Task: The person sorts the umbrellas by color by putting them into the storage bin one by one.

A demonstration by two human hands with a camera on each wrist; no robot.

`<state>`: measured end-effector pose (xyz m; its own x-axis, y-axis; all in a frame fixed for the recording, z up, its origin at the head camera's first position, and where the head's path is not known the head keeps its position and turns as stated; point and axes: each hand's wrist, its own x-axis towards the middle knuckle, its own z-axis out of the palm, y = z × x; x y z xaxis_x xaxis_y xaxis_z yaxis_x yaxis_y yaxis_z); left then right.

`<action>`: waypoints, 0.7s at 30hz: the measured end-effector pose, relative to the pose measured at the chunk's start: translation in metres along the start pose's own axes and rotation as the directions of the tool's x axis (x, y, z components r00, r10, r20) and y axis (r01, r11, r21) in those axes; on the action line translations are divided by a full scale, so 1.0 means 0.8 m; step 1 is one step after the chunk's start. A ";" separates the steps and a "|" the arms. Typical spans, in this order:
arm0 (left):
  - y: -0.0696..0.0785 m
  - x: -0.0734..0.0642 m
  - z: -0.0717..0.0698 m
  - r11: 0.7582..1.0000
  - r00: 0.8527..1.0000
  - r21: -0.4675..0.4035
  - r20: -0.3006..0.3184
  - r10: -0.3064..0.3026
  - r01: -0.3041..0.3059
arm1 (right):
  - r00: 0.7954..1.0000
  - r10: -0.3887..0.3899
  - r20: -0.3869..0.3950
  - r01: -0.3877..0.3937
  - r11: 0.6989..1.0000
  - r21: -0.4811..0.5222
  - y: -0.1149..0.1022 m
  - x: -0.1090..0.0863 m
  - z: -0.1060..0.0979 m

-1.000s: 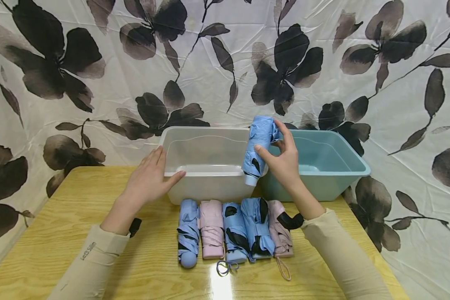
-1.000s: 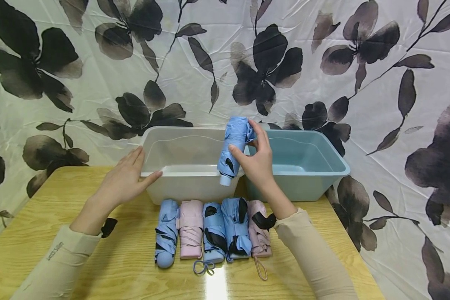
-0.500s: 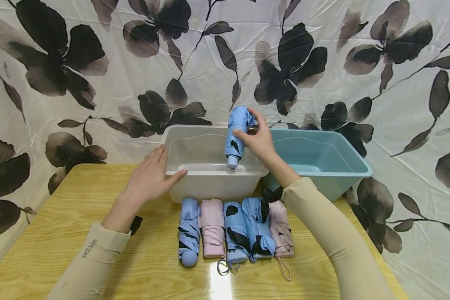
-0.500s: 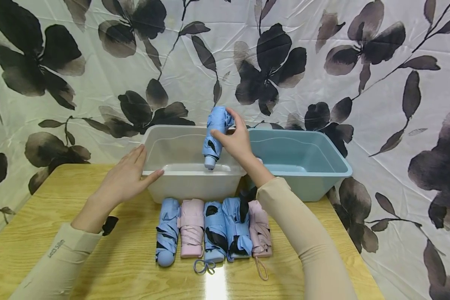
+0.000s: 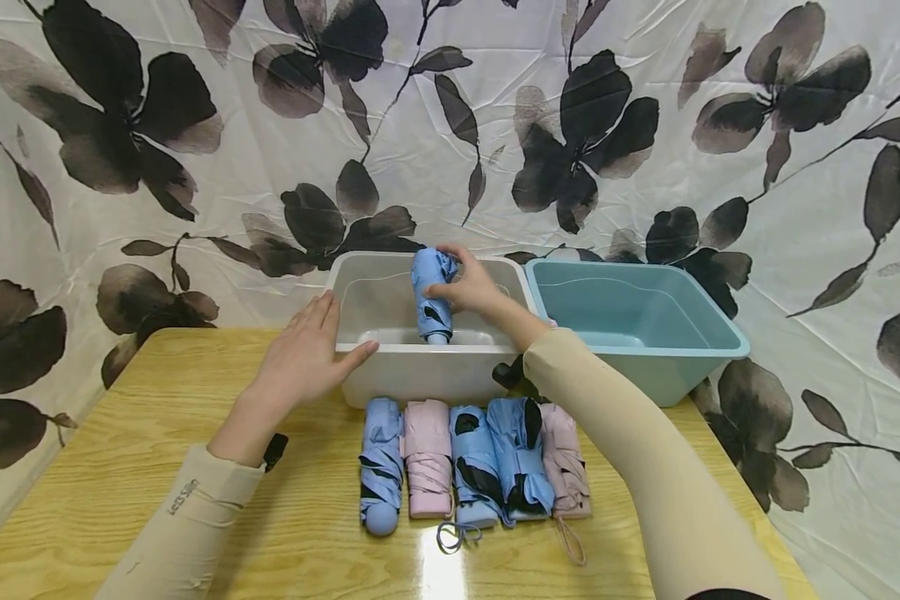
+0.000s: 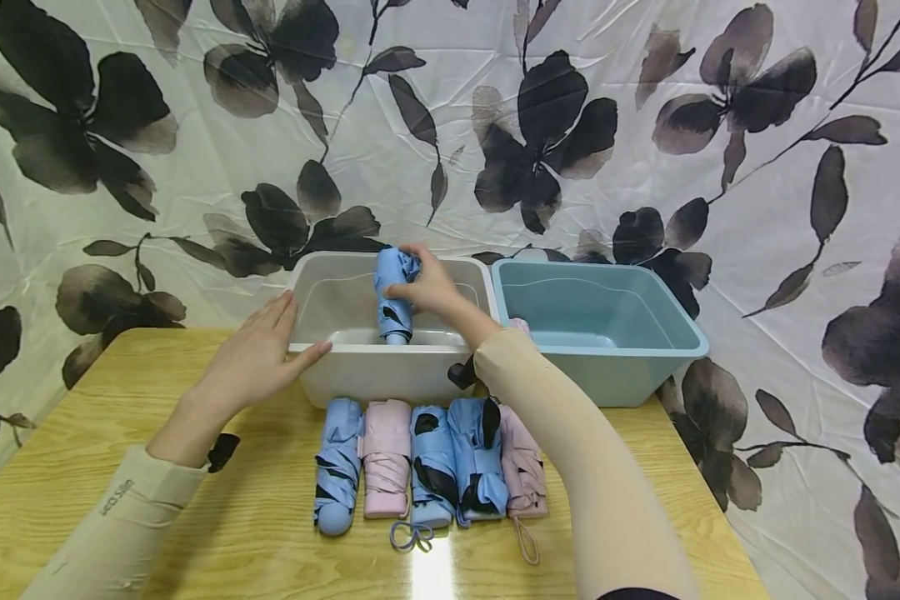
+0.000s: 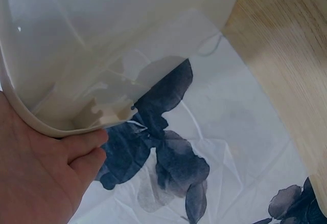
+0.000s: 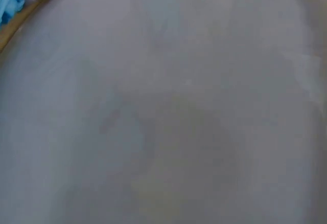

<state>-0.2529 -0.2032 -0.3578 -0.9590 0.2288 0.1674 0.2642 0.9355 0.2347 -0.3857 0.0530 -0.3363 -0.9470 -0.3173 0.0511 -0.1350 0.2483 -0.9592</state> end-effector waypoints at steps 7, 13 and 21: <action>0.001 0.001 0.002 1.000 1.000 0.007 0.008 0.001 -0.001 | 0.994 0.077 0.074 -0.067 0.990 -0.128 0.019 0.009 0.012; 0.000 0.001 0.000 1.000 1.000 -0.003 0.000 0.000 0.000 | 0.982 0.143 0.124 -0.113 0.968 -0.226 0.031 0.012 0.015; 0.000 0.000 0.000 1.000 1.000 0.004 0.005 -0.003 0.003 | 0.940 0.266 0.214 -0.189 0.927 -0.324 0.038 0.008 0.015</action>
<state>-0.2533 -0.2031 -0.3579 -0.9603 0.2277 0.1615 0.2611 0.9371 0.2318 -0.3924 0.0471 -0.3683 -0.8634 -0.4283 -0.2668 -0.0411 0.5867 -0.8088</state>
